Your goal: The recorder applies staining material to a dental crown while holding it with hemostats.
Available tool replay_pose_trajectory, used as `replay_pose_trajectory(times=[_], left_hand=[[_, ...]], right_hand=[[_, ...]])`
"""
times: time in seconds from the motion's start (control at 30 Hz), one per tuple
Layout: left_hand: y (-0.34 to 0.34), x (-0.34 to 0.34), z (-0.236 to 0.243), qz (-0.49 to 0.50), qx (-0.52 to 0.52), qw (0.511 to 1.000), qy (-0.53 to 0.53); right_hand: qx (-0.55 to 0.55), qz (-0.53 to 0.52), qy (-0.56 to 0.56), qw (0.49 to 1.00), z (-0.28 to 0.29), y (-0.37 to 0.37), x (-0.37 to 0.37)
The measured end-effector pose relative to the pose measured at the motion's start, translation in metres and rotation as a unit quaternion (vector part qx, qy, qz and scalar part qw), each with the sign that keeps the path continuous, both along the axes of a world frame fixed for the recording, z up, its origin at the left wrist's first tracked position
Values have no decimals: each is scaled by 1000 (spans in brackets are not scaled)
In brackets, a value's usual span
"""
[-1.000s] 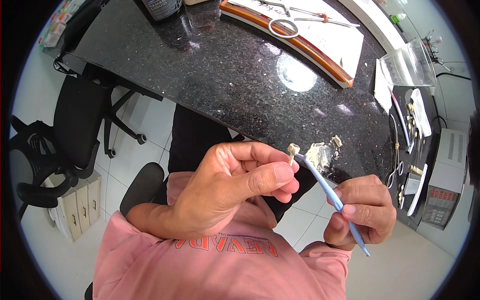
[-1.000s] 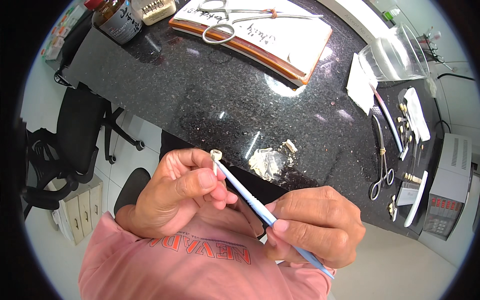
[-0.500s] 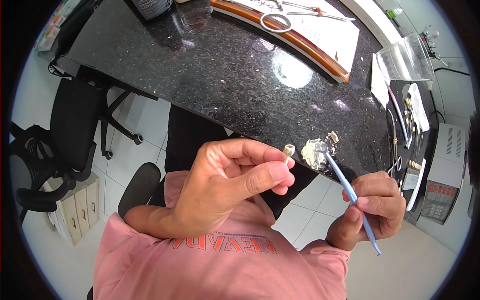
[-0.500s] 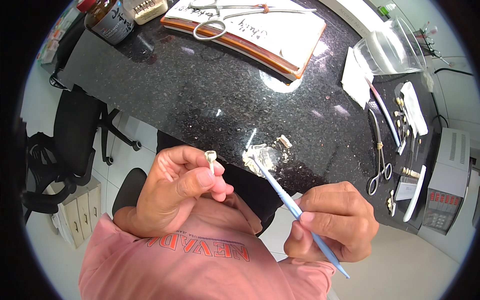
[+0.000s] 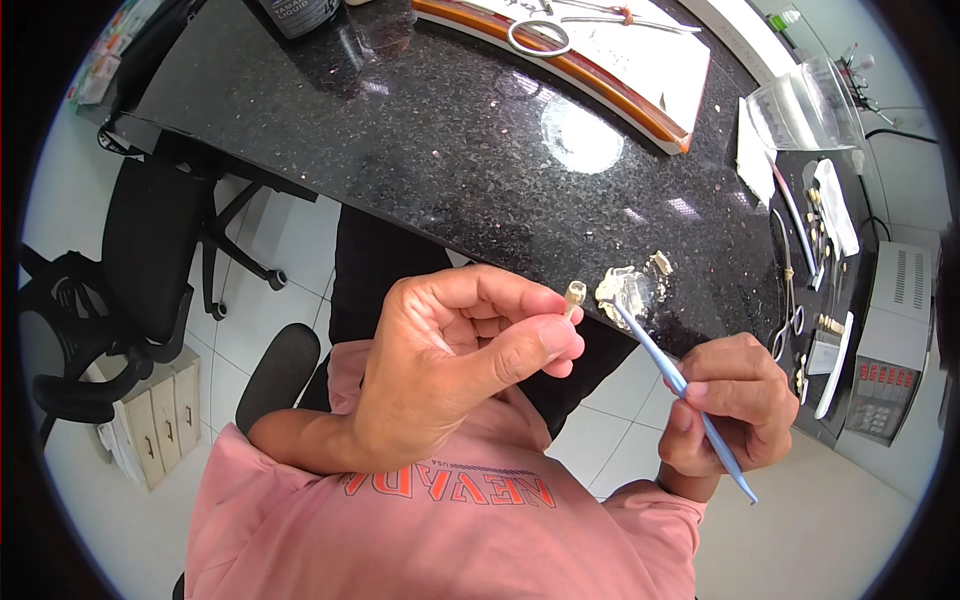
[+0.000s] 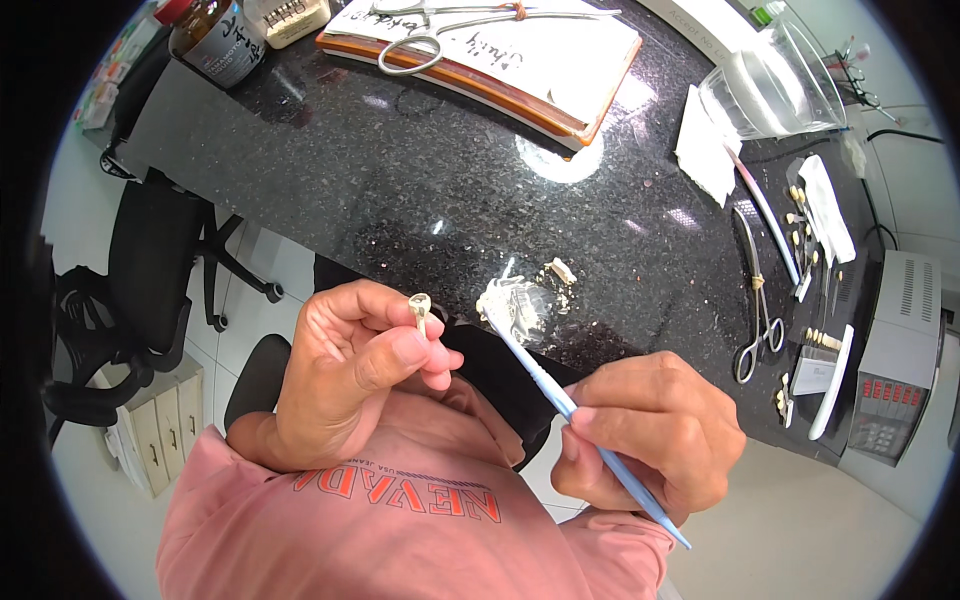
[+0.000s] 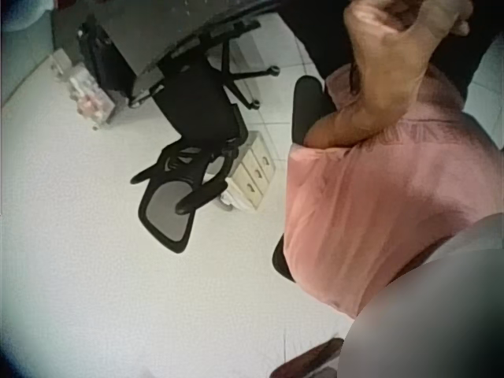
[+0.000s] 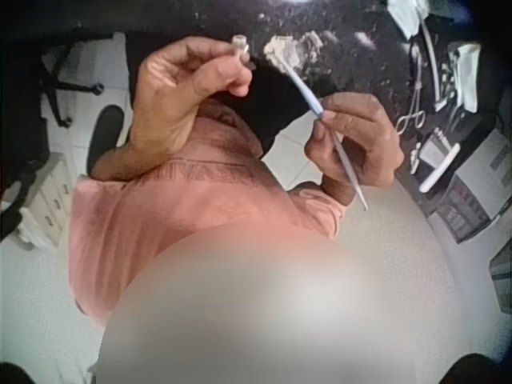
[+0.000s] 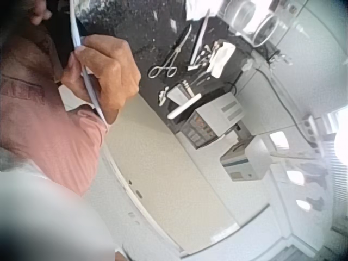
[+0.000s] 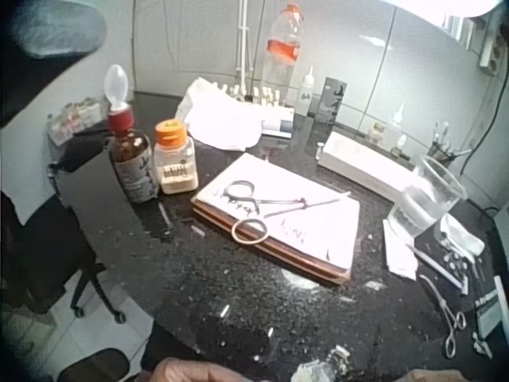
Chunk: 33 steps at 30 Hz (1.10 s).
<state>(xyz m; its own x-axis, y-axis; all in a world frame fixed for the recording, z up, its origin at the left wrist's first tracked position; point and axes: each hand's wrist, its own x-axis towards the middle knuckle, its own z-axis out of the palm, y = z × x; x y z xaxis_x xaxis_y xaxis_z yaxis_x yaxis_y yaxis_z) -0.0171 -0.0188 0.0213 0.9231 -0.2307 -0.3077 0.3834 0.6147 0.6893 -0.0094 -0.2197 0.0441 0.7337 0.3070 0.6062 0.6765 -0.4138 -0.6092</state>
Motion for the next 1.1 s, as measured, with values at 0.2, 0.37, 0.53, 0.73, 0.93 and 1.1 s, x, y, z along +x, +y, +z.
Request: replay_pose_trajectory(times=[0.2, 0.37, 0.53, 0.73, 0.93, 1.1], left_hand=[[9, 3, 9, -40, -61, 995, 67], [8, 4, 10, -40, -49, 996, 64], [7, 4, 11, -38, -33, 996, 72], [8, 5, 10, -43, -31, 996, 76], [7, 4, 11, -38, -38, 996, 73], [7, 4, 10, -40, -41, 996, 68]], right_hand=[[158, 84, -77, 981, -5, 12, 8], [56, 56, -39, 996, -3, 12, 6], [130, 95, -56, 985, -4, 16, 13], [140, 81, -54, 985, -5, 18, 13], [125, 77, -59, 987, -3, 18, 12], [70, 35, -28, 997, -4, 14, 2]])
